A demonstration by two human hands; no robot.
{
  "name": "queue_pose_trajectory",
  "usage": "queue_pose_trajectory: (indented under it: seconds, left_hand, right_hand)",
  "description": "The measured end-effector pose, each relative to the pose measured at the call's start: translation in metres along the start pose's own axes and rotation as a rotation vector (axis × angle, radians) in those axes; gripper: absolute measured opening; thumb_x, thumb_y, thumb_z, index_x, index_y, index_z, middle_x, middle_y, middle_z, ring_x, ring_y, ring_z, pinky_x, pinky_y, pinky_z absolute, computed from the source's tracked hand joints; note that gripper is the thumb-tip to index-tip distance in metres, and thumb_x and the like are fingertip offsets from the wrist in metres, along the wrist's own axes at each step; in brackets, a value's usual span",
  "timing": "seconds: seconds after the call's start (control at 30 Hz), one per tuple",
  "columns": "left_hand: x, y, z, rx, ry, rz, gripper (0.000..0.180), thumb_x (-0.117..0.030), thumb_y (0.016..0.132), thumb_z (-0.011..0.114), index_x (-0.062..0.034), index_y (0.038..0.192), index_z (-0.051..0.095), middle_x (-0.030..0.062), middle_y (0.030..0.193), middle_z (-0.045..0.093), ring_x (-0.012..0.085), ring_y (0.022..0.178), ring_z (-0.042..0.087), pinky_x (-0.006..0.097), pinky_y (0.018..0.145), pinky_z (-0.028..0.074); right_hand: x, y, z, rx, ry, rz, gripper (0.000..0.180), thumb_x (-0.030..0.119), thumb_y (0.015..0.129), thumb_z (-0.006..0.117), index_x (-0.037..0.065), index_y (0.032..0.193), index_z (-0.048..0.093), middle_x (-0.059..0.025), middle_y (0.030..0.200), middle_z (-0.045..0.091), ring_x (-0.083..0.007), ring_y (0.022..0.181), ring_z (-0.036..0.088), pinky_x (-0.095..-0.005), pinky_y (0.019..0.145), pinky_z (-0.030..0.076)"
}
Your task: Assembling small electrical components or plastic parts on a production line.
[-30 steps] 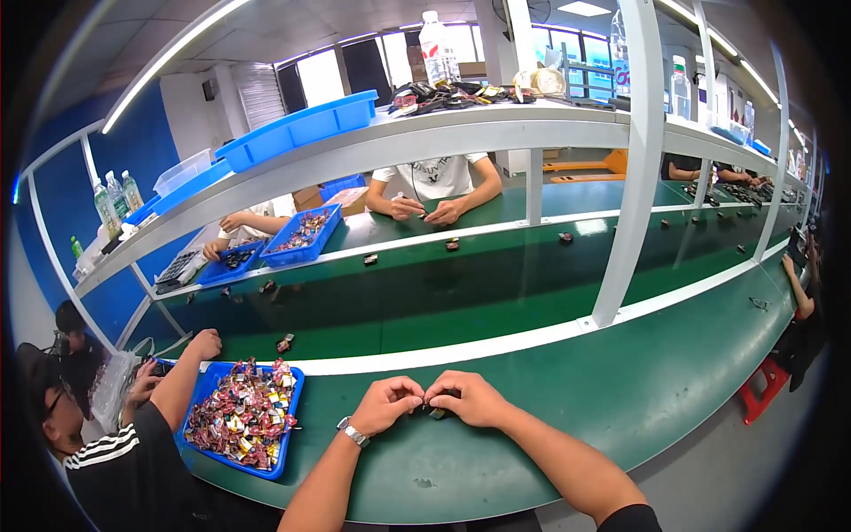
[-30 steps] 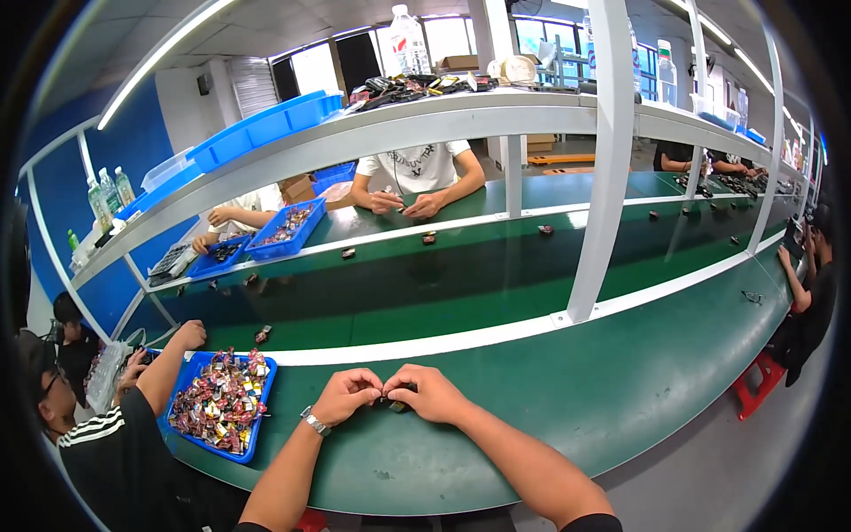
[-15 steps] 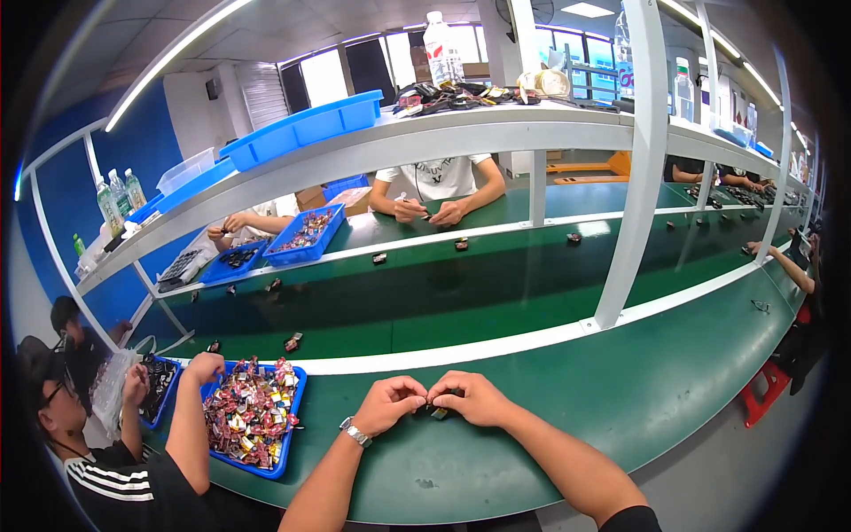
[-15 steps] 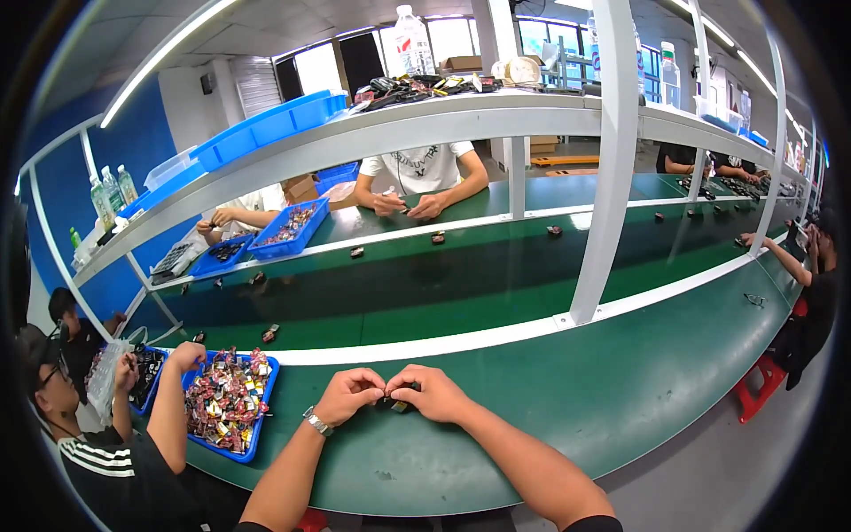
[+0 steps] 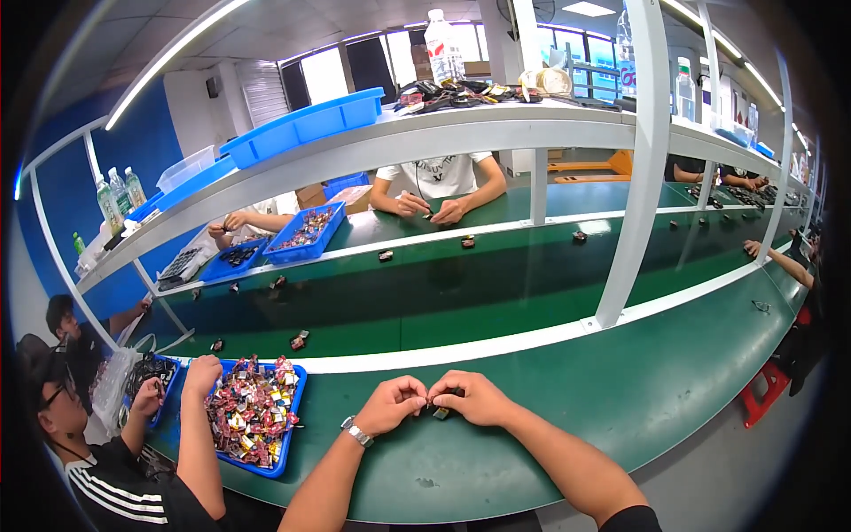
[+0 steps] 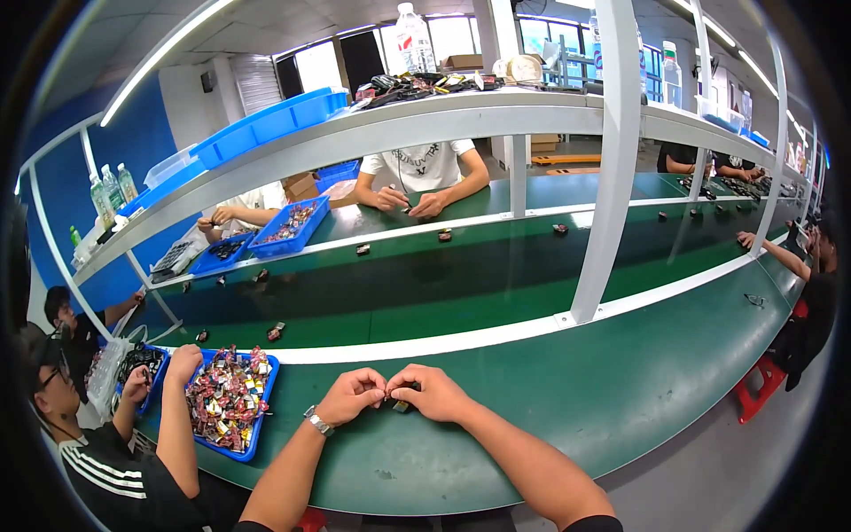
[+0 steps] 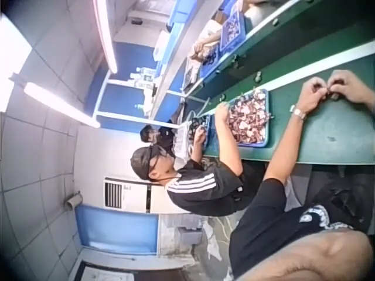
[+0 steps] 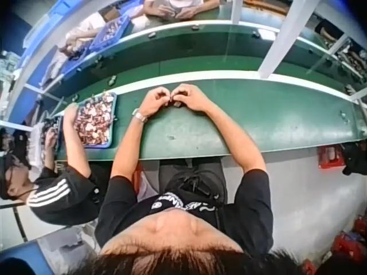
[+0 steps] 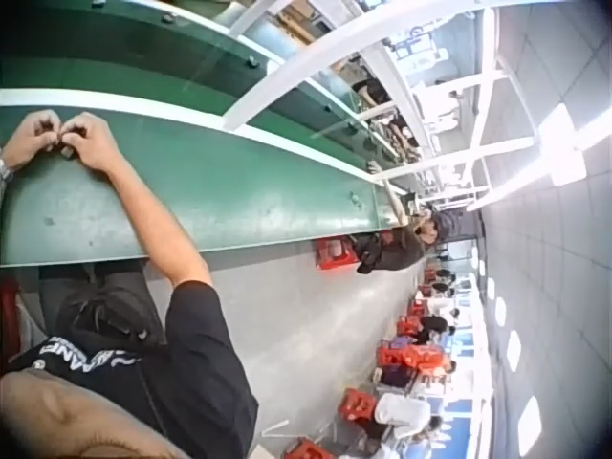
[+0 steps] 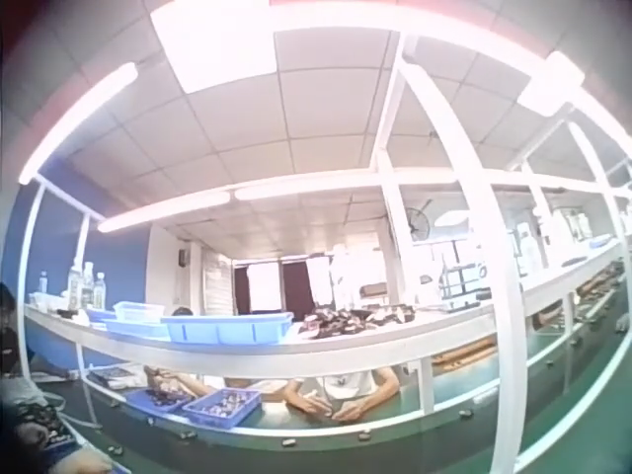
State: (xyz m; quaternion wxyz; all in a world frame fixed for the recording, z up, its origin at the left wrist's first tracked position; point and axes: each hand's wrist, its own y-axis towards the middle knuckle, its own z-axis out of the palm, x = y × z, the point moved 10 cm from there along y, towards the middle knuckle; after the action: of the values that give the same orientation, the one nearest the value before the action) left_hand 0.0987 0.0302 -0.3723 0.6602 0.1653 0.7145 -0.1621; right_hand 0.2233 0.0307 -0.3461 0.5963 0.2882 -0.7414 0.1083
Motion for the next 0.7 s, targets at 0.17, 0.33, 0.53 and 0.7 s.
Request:
queue_pose_trajectory:
  seconds: [0.17, 0.33, 0.53, 0.7]
  left_hand:
    - [-0.0116, -0.0013, 0.0003, -0.051, 0.031, 0.042, 0.008, -0.003, 0.091, 0.063, -0.0023, 0.099, 0.061, 0.0018, 0.088, 0.063, 0.0085, 0.074, 0.058, 0.024, 0.070, 0.049]
    - [-0.0085, -0.0009, -0.0027, -0.058, 0.036, 0.048, 0.008, -0.002, 0.091, 0.063, -0.0018, 0.099, 0.061, 0.0021, 0.089, 0.063, 0.0084, 0.075, 0.057, 0.023, 0.070, 0.049]
    - [-0.0080, -0.0007, -0.0029, -0.061, 0.025, 0.045, 0.008, -0.002, 0.091, 0.063, -0.0014, 0.098, 0.061, 0.0021, 0.089, 0.063, 0.0082, 0.075, 0.057, 0.023, 0.070, 0.049]
    - [-0.0094, -0.0006, -0.0028, -0.059, 0.014, 0.068, 0.008, -0.001, 0.091, 0.063, -0.0010, 0.099, 0.062, 0.0020, 0.088, 0.063, 0.0081, 0.075, 0.058, 0.023, 0.070, 0.049]
  right_hand:
    - [-0.0037, -0.0003, -0.0016, -0.028, 0.034, 0.015, 0.012, 0.009, 0.091, 0.064, 0.004, 0.100, 0.070, -0.0073, 0.099, 0.067, -0.0159, 0.090, 0.064, -0.0297, 0.083, 0.050]
    - [-0.0004, -0.0007, -0.0008, -0.021, 0.040, 0.043, 0.013, 0.010, 0.091, 0.066, 0.003, 0.101, 0.070, -0.0068, 0.100, 0.067, -0.0149, 0.090, 0.064, -0.0293, 0.082, 0.050]
    - [-0.0005, -0.0007, -0.0014, -0.030, 0.031, 0.028, 0.013, 0.011, 0.090, 0.066, 0.004, 0.100, 0.070, -0.0062, 0.098, 0.067, -0.0143, 0.088, 0.063, -0.0288, 0.081, 0.050]
    - [-0.0025, -0.0008, -0.0005, -0.024, 0.037, 0.044, 0.013, 0.011, 0.090, 0.066, 0.004, 0.101, 0.070, -0.0062, 0.097, 0.067, -0.0139, 0.089, 0.063, -0.0289, 0.082, 0.050]
